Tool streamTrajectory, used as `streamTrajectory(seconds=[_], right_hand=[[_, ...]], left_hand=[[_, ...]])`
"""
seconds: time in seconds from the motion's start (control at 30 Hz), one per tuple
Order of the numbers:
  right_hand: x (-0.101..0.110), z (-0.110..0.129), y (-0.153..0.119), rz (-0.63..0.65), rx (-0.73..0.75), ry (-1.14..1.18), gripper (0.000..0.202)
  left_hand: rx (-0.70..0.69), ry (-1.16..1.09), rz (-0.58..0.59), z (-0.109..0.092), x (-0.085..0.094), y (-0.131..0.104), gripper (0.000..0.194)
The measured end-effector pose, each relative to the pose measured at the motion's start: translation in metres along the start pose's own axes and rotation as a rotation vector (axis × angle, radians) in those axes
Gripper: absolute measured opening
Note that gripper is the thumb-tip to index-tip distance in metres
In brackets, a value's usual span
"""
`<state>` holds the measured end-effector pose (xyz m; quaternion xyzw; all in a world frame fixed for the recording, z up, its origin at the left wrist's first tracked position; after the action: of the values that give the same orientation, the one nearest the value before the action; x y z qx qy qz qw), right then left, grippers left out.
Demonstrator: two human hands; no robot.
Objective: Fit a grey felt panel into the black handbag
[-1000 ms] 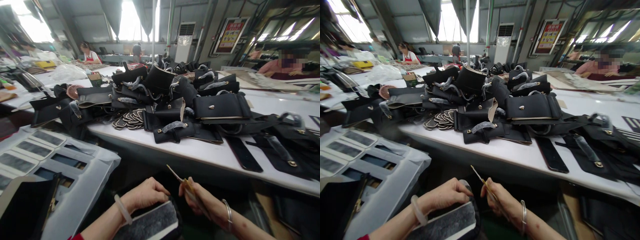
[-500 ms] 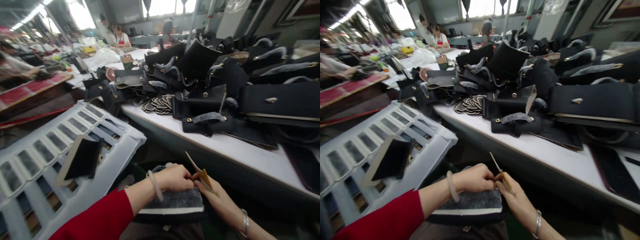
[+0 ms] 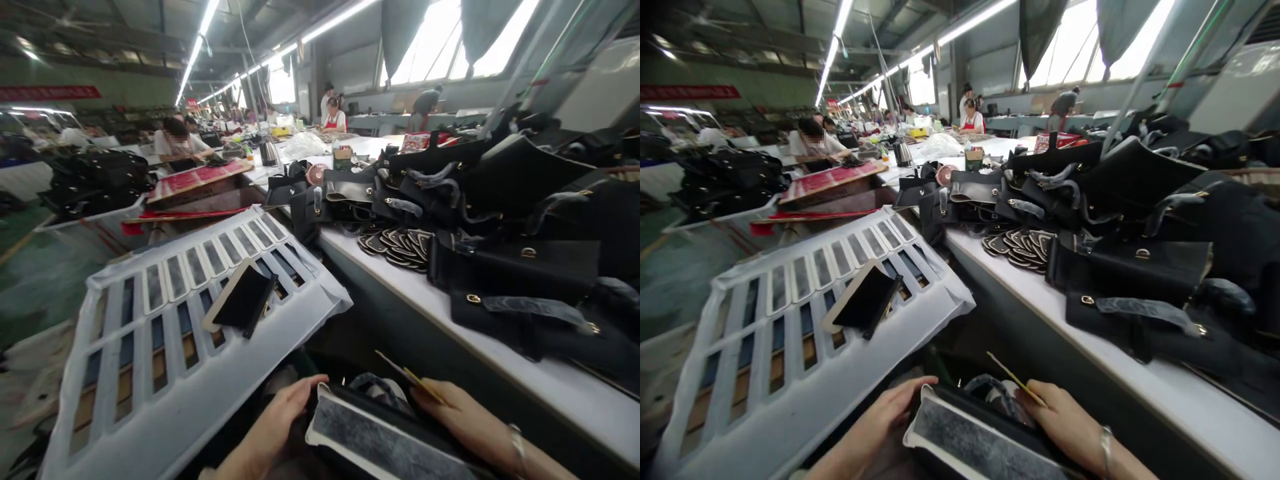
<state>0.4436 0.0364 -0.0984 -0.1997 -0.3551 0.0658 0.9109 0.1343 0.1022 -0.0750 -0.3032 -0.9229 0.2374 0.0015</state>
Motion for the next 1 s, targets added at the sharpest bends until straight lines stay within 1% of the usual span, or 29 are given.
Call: streamTrajectory(seconds=[0.03, 0.1, 0.13, 0.2, 0.3, 0.37, 0.47, 0.57, 0.63, 0.67, 0.73, 0.8, 0.9, 1.0], right_hand=[[-0.008, 0.012, 0.013, 0.076, 0.027, -0.059, 0.054], [-0.026, 0.034, 0.034, 0.197, 0.074, -0.116, 0.051], [-0.035, 0.042, 0.043, 0.225, 0.088, -0.123, 0.049], [-0.052, 0.052, 0.058, 0.291, 0.098, -0.152, 0.048], [-0.075, 0.056, 0.079, 0.378, 0.075, -0.218, 0.048], [-0.09, 0.056, 0.093, 0.416, 0.052, -0.276, 0.044], [-0.111, 0.053, 0.11, 0.44, 0.018, -0.363, 0.04], [-0.129, 0.047, 0.118, 0.483, -0.008, -0.431, 0.04], [-0.137, 0.043, 0.119, 0.518, -0.019, -0.467, 0.043], [-0.139, 0.042, 0.118, 0.531, -0.02, -0.482, 0.044], [-0.144, 0.042, 0.117, 0.56, -0.008, -0.508, 0.045], [-0.149, 0.043, 0.116, 0.593, 0.009, -0.53, 0.043], [-0.158, 0.047, 0.115, 0.631, 0.018, -0.564, 0.04], [-0.166, 0.049, 0.114, 0.618, 0.02, -0.585, 0.035]], left_hand=[[-0.001, -0.044, -0.016, 0.009, -0.002, -0.002, 0.064], [-0.009, -0.087, -0.041, 0.018, -0.008, -0.003, 0.072], [-0.01, -0.079, -0.05, 0.02, -0.011, -0.003, 0.073], [-0.009, -0.093, -0.055, 0.019, -0.013, -0.001, 0.069], [-0.004, -0.143, -0.026, 0.024, -0.013, 0.003, 0.061], [0.001, -0.158, -0.018, 0.033, -0.011, 0.006, 0.064], [0.003, -0.149, -0.044, 0.046, -0.01, 0.013, 0.064], [-0.079, -0.174, -0.064, 0.049, -0.013, 0.018, 0.054], [-0.128, -0.243, -0.058, 0.048, -0.016, 0.02, 0.05], [-0.131, -0.286, -0.048, 0.048, -0.018, 0.021, 0.05], [-0.103, -0.347, -0.026, 0.052, -0.02, 0.021, 0.054], [-0.07, -0.354, -0.02, 0.059, -0.021, 0.022, 0.058], [-0.04, -0.294, -0.038, 0.066, -0.018, 0.022, 0.063], [-0.029, -0.235, -0.049, 0.069, -0.015, 0.023, 0.066]])
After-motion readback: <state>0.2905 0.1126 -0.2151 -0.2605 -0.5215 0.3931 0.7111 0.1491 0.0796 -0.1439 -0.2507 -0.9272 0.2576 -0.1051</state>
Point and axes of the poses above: each hand's wrist, its own y-axis towards the middle knuckle, its own x-axis out of the back of the hand, z = x × y, the point moved 3 cm from there along y, towards the middle knuckle, and after that the axes turned 6 degrees about -y, right-handed, at the moved point
